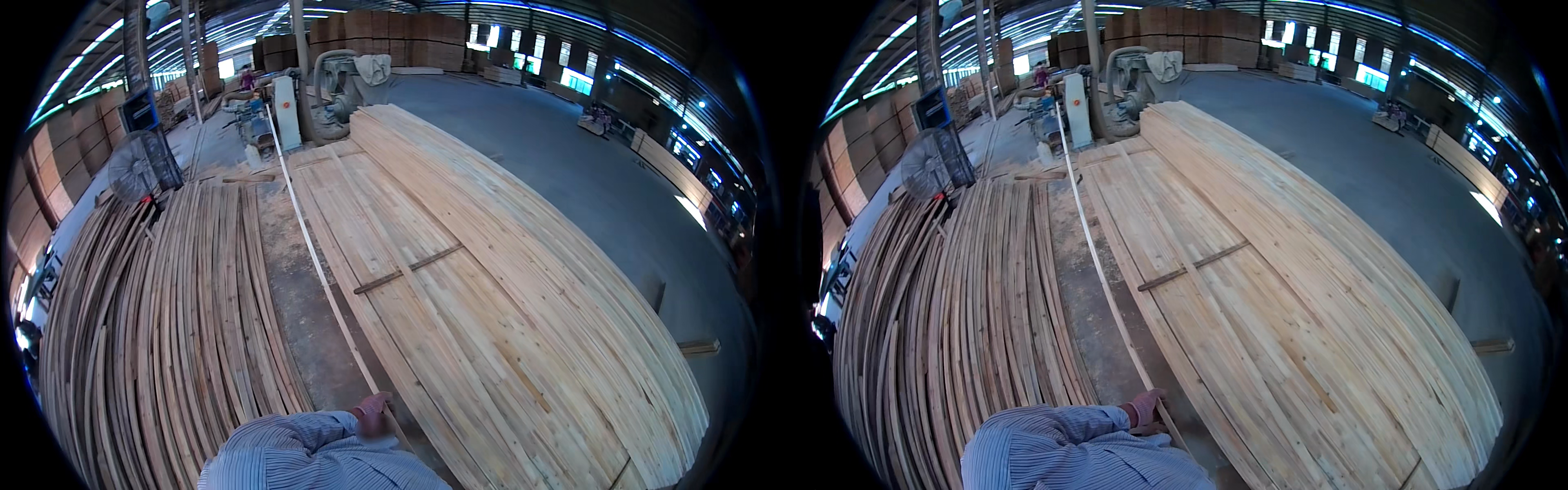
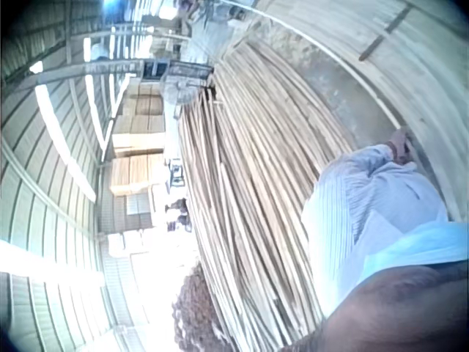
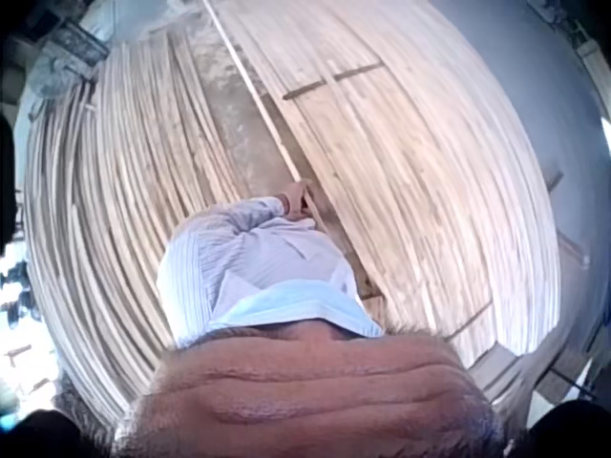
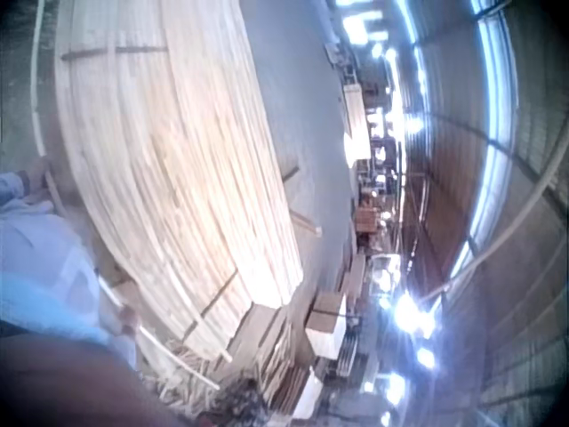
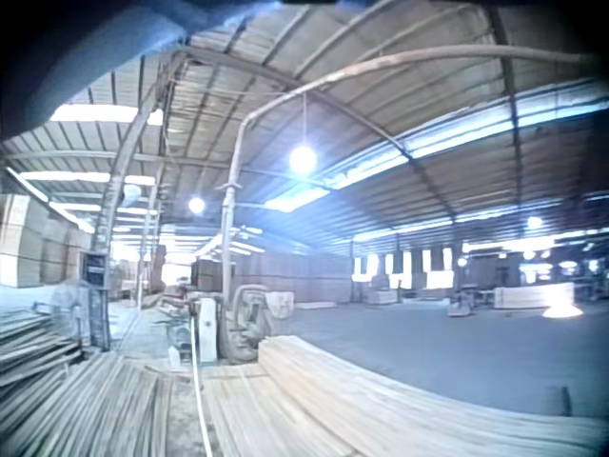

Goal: The person repeatedly picks up long, thin wooden planks from a pile and places them onto a larger stack. They wear gloves and handle the planks by hand, arranging them one by one.

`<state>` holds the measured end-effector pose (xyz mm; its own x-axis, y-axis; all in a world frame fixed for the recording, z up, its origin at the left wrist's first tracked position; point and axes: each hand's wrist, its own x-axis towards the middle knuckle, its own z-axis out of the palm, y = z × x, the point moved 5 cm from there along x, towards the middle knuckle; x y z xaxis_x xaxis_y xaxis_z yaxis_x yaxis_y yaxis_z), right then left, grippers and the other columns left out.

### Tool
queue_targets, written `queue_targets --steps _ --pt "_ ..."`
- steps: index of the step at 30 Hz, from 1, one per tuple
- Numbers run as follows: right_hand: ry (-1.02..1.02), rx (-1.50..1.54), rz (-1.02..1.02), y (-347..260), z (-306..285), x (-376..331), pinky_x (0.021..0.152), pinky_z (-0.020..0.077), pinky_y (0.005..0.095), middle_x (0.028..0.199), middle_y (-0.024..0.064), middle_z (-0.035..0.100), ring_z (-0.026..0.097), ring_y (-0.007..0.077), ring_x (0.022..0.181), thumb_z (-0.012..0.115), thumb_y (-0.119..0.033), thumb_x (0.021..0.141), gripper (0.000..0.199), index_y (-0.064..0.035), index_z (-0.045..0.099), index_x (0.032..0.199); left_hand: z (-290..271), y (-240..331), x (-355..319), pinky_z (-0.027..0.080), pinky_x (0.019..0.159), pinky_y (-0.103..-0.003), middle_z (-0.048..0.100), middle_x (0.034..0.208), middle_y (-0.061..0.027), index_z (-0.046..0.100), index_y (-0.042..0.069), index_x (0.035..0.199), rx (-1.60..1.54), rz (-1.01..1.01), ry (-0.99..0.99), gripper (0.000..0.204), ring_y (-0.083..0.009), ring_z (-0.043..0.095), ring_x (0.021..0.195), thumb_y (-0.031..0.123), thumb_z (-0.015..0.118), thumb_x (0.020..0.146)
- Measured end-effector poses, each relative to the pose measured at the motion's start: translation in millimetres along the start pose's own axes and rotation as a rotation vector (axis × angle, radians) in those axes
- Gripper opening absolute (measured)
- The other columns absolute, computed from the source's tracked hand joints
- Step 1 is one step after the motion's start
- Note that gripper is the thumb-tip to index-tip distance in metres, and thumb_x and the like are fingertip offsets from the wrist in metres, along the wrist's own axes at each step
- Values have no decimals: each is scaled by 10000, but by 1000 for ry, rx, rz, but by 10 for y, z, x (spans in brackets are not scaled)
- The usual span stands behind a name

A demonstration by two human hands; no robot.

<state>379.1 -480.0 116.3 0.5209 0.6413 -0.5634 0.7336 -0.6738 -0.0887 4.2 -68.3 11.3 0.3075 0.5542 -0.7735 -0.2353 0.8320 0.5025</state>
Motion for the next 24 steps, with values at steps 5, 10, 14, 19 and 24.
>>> queue_targets --steps 5,10,14,19,24 --pt "0 -43 -48 -164 -119 -3 807 514 422 1010 125 680 660 294 940 588 -287 866 291 -90 671 1064 -293 170 356 548 655 -458 594 776 -102 574 96 887 128 262 -66 168 -296 621 710 258 600 853" --pt "37 -27 -94 -238 -100 -75 760 523 419 973 135 674 663 301 895 590 -276 871 301 -68 655 1079 -92 948 296 548 639 -453 583 725 -80 556 110 840 -129 127 37 149 -275 620 658 253 595 859" --pt "196 65 -338 -460 -148 -17 722 529 416 944 142 669 665 306 859 592 -267 876 309 -51 642 1091 -241 1427 241 552 646 -484 595 730 -81 550 122 869 -250 240 109 191 -281 627 652 308 581 903" --pt "155 119 -486 -928 -8 299 858 507 433 1111 187 653 636 353 977 616 -256 845 334 -125 651 1150 -246 1462 158 514 838 -535 650 918 -95 589 129 1019 -469 233 55 312 -304 642 894 429 573 937" --pt "-328 531 -216 -2002 -497 376 852 510 378 1039 157 676 648 259 934 648 -292 820 366 -53 674 1097 -144 213 157 395 1058 -468 617 1216 -76 579 121 1206 -353 -74 -340 422 -295 573 1132 428 599 919"
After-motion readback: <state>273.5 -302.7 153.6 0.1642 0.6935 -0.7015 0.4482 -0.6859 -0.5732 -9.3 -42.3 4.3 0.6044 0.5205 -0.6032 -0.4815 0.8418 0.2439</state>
